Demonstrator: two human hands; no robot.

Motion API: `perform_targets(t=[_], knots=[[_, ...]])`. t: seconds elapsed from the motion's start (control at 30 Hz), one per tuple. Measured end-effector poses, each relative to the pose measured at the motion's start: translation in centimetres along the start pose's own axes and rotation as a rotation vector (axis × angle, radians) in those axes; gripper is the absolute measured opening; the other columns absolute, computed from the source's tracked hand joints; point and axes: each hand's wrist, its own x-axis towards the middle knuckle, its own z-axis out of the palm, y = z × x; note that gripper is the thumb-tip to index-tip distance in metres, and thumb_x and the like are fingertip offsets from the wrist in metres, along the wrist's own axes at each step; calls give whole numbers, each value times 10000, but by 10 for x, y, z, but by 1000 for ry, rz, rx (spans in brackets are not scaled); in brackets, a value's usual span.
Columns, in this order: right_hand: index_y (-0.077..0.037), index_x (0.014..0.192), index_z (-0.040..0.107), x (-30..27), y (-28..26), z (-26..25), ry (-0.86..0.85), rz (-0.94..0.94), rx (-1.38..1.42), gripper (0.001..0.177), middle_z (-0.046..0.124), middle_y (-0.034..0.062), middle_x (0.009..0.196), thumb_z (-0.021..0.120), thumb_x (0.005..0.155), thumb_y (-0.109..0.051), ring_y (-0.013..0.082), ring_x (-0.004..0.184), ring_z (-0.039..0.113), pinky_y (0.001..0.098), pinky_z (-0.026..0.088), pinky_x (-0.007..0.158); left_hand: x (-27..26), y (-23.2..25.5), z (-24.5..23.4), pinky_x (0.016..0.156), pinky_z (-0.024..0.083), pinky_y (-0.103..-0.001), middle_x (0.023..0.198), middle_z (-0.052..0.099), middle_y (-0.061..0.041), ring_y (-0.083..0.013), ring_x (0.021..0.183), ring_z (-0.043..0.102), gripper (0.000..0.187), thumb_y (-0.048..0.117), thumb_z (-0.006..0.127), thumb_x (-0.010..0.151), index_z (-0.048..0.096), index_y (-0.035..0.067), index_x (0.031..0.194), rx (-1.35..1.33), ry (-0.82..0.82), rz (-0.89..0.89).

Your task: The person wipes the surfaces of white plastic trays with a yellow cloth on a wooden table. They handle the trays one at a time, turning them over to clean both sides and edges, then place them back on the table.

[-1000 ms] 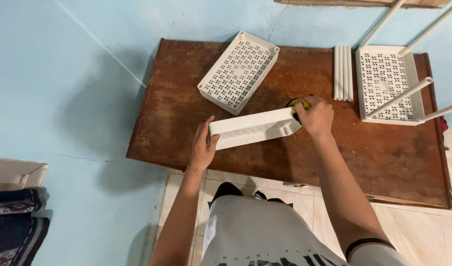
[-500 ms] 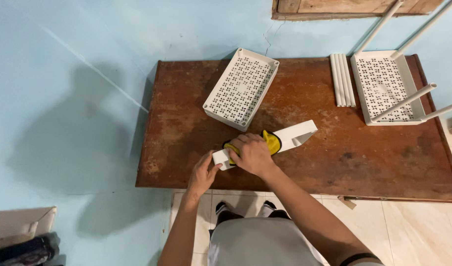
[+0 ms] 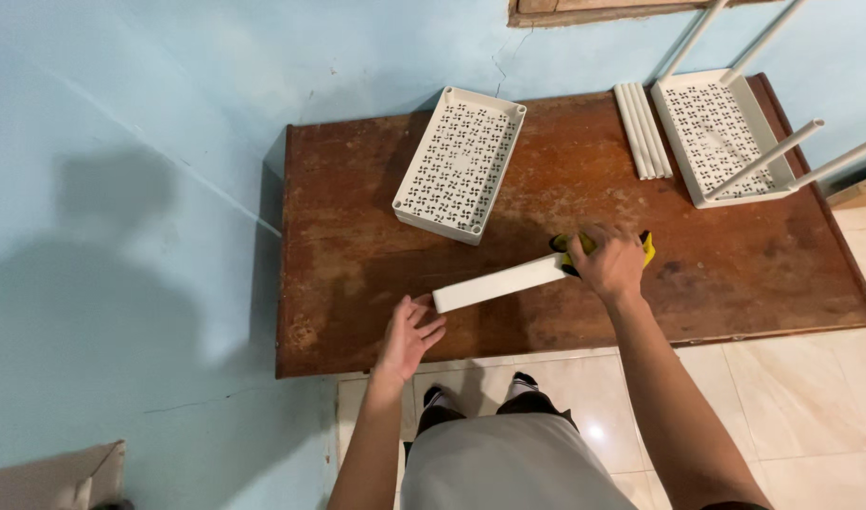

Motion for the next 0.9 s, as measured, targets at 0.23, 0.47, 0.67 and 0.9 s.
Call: perform_targets(t=[0.23, 0.47, 0.67, 0.9], knots=[[-49, 832, 756, -63, -6, -16, -109, 129, 9, 233, 734, 151, 883, 731, 926, -262, 363, 859, 685, 484, 540, 804, 56, -12, -9, 867, 546, -439, 1209, 626, -153, -281, 1090, 629, 475, 195, 740, 910, 557, -14, 1295, 152, -39, 58], [-68, 1165, 637, -105, -66, 18, -275, 558, 483, 424, 734, 181, 961, 748, 880, -361, 333, 903, 741, 430, 581, 803, 32, -14, 13, 796, 594, -398, 1093, 655, -126, -250, 955, 669, 614, 18, 571, 724, 545, 56, 1337, 185, 67, 109], [-78, 1141, 638, -110, -162, 47, -227, 304, 561, 455, 658, 150, 1145, 820, 815, -339, 324, 1044, 673, 403, 550, 904, 11, -25, 36, 909, 565, -359, 1298, 632, -119, -204, 1113, 657, 551, 186, 609, 941, 462, 95, 1464, 123, 40, 294], [-79, 1177, 727, -95, -157, 63, -120, -79, 386, 296, 629, 135, 1381, 702, 939, -252, 375, 1363, 504, 477, 410, 1132, -21, 0, 38, 909, 560, -349, 1317, 658, -142, -192, 1099, 661, 531, 253, 643, 1003, 518, 49, 1477, 394, 123, 498]])
